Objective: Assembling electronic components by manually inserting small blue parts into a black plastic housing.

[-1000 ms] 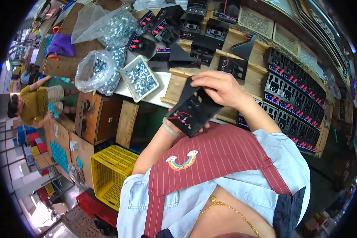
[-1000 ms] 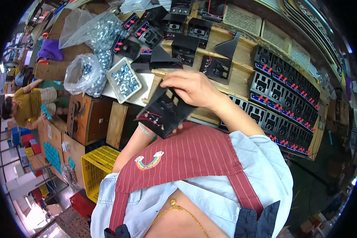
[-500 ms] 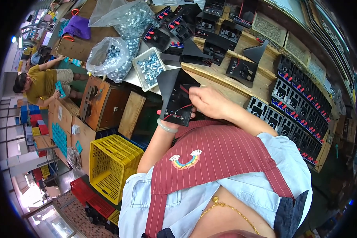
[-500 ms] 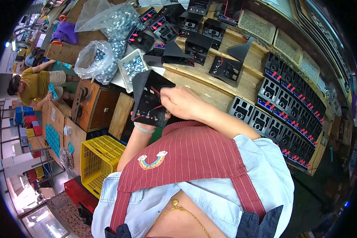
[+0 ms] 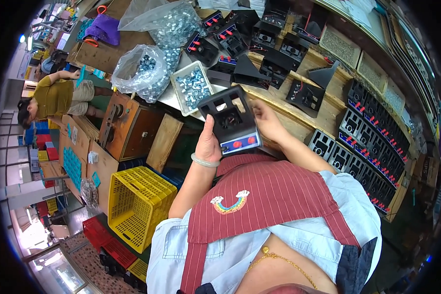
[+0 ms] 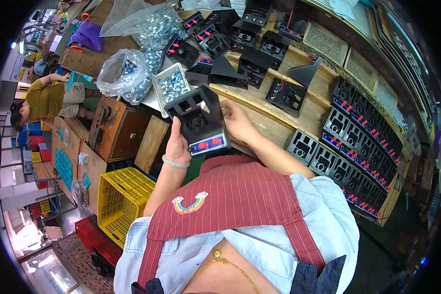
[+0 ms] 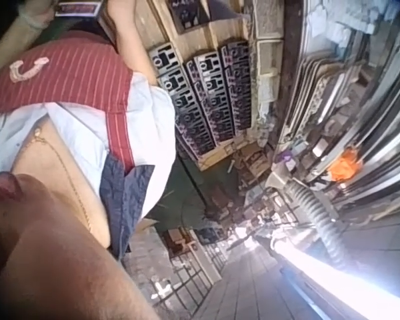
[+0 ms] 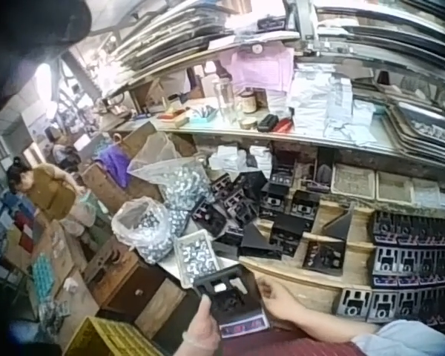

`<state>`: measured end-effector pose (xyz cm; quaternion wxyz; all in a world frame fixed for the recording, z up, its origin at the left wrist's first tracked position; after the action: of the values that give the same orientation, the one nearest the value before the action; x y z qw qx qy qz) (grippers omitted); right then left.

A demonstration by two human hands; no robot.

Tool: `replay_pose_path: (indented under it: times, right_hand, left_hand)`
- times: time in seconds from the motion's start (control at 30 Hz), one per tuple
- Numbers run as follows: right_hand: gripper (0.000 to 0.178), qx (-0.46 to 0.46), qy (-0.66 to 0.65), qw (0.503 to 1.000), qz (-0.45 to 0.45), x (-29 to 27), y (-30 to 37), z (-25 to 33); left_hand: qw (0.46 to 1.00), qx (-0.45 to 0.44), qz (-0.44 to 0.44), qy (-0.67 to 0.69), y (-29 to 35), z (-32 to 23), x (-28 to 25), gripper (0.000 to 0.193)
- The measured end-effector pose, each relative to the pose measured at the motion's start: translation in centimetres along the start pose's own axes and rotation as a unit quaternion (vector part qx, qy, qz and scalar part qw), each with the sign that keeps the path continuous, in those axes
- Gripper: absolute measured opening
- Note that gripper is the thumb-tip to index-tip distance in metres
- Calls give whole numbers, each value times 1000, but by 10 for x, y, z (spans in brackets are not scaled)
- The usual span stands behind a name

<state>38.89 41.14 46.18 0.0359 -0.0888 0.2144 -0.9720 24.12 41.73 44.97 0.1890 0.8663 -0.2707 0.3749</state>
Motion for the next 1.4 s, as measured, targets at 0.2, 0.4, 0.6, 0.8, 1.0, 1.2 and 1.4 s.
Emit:
replay_pose_path:
  times: [0.2, 0.4, 0.6, 0.8, 1.0, 1.2, 1.4]
  right_hand:
    - [30, -38, 385, 920, 57, 35, -22, 58]
    - [12, -163, 393, 873, 237, 112, -45, 23]
    - [17, -59, 307, 936, 160, 118, -139, -58]
    - [17, -184, 531, 776, 286, 138, -209, -164]
    - [19, 32, 307, 934, 178, 116, -191, -106]
    - [10, -205, 319, 918, 117, 104, -127, -13]
    - [23, -270, 393, 864, 160, 64, -80, -9]
  left_hand:
    - [993, 81, -86, -19, -15, -23, -46, 38]
    - [979, 94, -145, -109, -11, -22, -91, 44]
    - [953, 122, -276, -19, 39, -83, -167, 27]
    - [942, 127, -310, -3, 58, -119, -203, 26]
    - [953, 102, -282, -30, 28, -115, -204, 25]
    - [962, 72, -240, -104, -32, -99, -146, 26]
    - [966, 40, -213, -141, -48, -60, -105, 33]
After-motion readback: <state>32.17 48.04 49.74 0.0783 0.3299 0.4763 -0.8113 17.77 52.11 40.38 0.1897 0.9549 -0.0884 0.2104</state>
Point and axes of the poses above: each hand's wrist, its own y-axis away from the middle knuckle, its own x-axis out of the palm, z = x × y, the point moved 7 cm from there along -y, towards the middle knuckle, and after that the axes turned 7 degrees about -x, right-handed, at the moved point
